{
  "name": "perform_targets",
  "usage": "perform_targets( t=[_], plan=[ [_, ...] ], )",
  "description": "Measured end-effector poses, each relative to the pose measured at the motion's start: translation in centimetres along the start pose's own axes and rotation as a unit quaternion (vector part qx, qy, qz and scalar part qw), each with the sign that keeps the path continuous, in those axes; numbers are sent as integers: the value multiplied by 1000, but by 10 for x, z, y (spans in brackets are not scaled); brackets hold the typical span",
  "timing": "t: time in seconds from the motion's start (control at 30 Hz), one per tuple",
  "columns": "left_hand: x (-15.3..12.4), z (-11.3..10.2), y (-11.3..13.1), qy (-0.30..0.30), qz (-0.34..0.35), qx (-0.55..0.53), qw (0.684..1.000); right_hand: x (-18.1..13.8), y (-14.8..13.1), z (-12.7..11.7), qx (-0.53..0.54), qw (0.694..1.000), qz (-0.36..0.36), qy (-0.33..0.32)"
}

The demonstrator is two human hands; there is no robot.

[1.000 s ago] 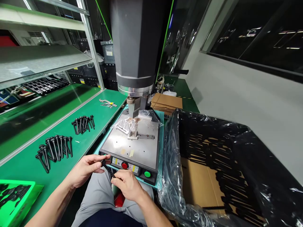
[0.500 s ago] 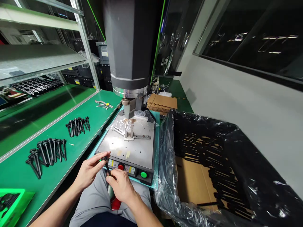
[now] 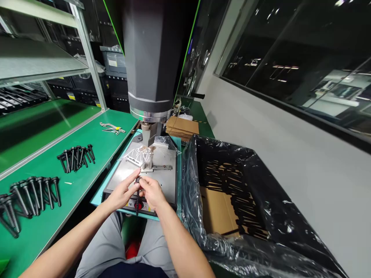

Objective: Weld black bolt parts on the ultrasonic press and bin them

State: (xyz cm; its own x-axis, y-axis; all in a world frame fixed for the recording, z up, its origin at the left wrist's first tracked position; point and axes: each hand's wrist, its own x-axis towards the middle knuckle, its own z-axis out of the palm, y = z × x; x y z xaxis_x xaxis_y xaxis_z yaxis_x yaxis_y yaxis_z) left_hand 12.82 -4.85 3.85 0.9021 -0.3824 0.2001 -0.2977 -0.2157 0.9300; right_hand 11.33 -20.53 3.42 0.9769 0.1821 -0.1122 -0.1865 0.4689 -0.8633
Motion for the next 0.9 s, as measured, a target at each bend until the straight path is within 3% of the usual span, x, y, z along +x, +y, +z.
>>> perform_targets(
  t=[0.1,0.2,0.3,0.37,0.43,0.7,0.9],
  plan=[
    [17,-1,-5,93,-124,-156,976,10,-6,-13,-47,994,-40,88],
    [38,-3,-13,160,-276,-321,892,24,-8,-28,-143,969,-97,175],
    [61,-6,-17,137,-335,-414,835,41,-9,-39,-188,947,-142,219],
    [73,-8,-14,120,-357,-486,789,53,-12,-42,-218,937,-162,218],
    [80,-9,-9,111,-357,-528,762,63,-16,-42,-260,925,-178,211],
    [85,-14,9,129,-297,-515,794,87,-34,-27,-370,868,-218,250],
    [96,-18,15,133,-278,-504,807,113,-47,-23,-400,850,-237,246]
  ],
)
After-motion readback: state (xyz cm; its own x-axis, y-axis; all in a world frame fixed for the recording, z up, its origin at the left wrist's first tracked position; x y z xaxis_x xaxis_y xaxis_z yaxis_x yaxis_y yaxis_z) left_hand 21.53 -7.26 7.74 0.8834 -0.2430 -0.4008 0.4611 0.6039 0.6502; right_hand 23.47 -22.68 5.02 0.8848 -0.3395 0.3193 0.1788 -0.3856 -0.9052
